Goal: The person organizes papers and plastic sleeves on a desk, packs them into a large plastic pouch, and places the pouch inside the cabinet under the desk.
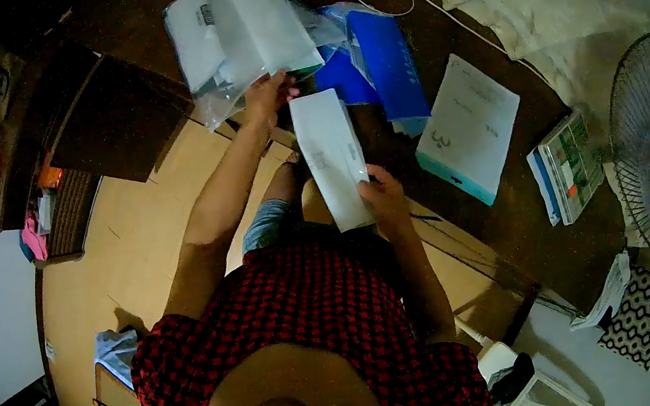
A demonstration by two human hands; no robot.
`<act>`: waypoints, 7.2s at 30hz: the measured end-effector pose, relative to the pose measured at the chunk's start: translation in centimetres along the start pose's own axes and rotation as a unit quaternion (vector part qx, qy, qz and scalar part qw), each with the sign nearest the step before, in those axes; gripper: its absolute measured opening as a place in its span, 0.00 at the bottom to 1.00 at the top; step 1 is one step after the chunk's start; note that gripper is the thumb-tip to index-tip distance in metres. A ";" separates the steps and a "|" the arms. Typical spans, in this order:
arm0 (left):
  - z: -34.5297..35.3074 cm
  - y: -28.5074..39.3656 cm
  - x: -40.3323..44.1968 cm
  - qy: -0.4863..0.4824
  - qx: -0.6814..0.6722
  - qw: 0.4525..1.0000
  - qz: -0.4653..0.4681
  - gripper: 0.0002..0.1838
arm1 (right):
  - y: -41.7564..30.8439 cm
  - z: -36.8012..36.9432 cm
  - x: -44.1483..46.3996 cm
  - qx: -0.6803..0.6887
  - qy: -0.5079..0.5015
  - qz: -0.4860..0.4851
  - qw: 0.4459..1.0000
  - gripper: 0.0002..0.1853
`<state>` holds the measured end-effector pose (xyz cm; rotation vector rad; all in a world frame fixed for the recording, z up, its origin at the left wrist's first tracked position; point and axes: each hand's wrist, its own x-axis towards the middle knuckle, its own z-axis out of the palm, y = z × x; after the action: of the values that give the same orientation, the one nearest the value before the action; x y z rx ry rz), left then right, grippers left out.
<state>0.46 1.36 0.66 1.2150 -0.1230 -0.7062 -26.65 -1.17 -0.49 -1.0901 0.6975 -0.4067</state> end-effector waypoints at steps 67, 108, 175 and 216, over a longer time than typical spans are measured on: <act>15.3 -7.8 -13.4 -0.349 0.665 0.502 0.429 0.22 | -8.5 -21.3 7.9 -0.327 0.421 -0.317 0.785 0.19; 9.1 -2.8 -5.8 -0.178 0.095 0.959 0.197 0.02 | -4.1 -12.9 -0.7 -0.675 0.319 -0.182 0.639 0.20; 9.0 -0.7 -9.3 -0.434 -0.025 0.901 0.010 0.17 | -9.0 -5.3 2.4 -0.057 0.108 -0.213 0.969 0.22; 4.6 -0.5 -5.4 -0.283 0.490 0.509 0.649 0.13 | -12.0 -10.5 5.5 -0.549 0.130 -0.555 0.612 0.09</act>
<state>-6.05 0.55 3.36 1.3971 -2.0238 0.5254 -29.61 -16.60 5.66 -2.7052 0.3725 -1.3239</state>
